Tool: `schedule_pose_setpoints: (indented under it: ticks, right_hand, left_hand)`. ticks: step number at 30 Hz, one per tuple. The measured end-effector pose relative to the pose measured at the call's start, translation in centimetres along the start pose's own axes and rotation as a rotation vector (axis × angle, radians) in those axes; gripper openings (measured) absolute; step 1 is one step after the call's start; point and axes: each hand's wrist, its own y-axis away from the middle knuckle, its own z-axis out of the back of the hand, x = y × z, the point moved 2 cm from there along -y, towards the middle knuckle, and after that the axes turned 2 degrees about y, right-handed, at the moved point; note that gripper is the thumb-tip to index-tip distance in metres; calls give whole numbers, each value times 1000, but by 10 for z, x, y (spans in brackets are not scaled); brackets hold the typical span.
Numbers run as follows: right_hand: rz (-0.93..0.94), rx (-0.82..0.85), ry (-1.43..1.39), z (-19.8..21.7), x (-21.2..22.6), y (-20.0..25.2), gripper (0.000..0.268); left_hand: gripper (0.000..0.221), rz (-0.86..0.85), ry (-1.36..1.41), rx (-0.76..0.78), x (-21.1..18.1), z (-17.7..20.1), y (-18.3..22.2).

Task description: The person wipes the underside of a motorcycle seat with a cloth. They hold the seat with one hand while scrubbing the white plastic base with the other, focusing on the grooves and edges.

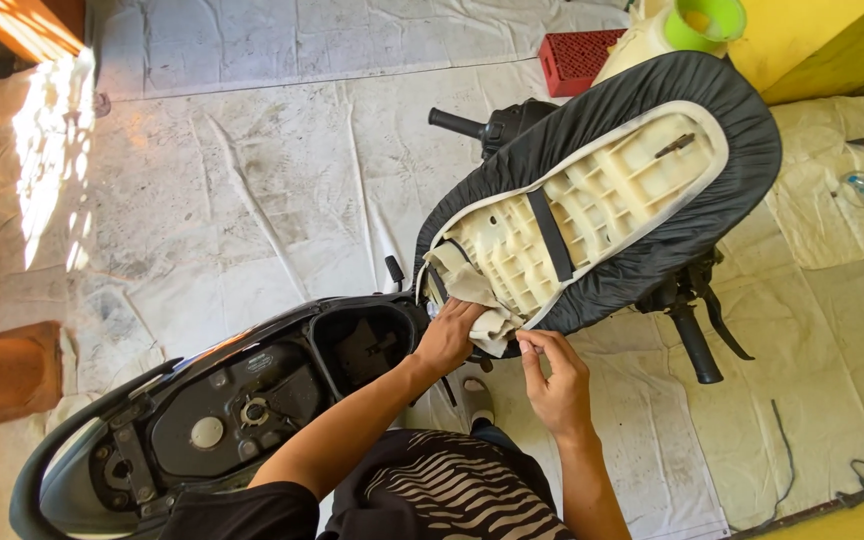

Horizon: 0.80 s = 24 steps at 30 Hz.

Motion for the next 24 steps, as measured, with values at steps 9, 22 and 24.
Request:
schedule_pose_setpoints:
  ticks: [9,22,24]
  right_hand:
    - [42,122,-12,-21,4,-14,15]
    - [35,179,33,-23,7,-10,18]
    - [25,170,24,-19,7,-12,17]
  left_hand:
    - [46,883,640,-355,1,26,16]
    - [29,1151,1214,-617,79,-34,-17]
    - [59,1188,949,-344,94,-52,-7]
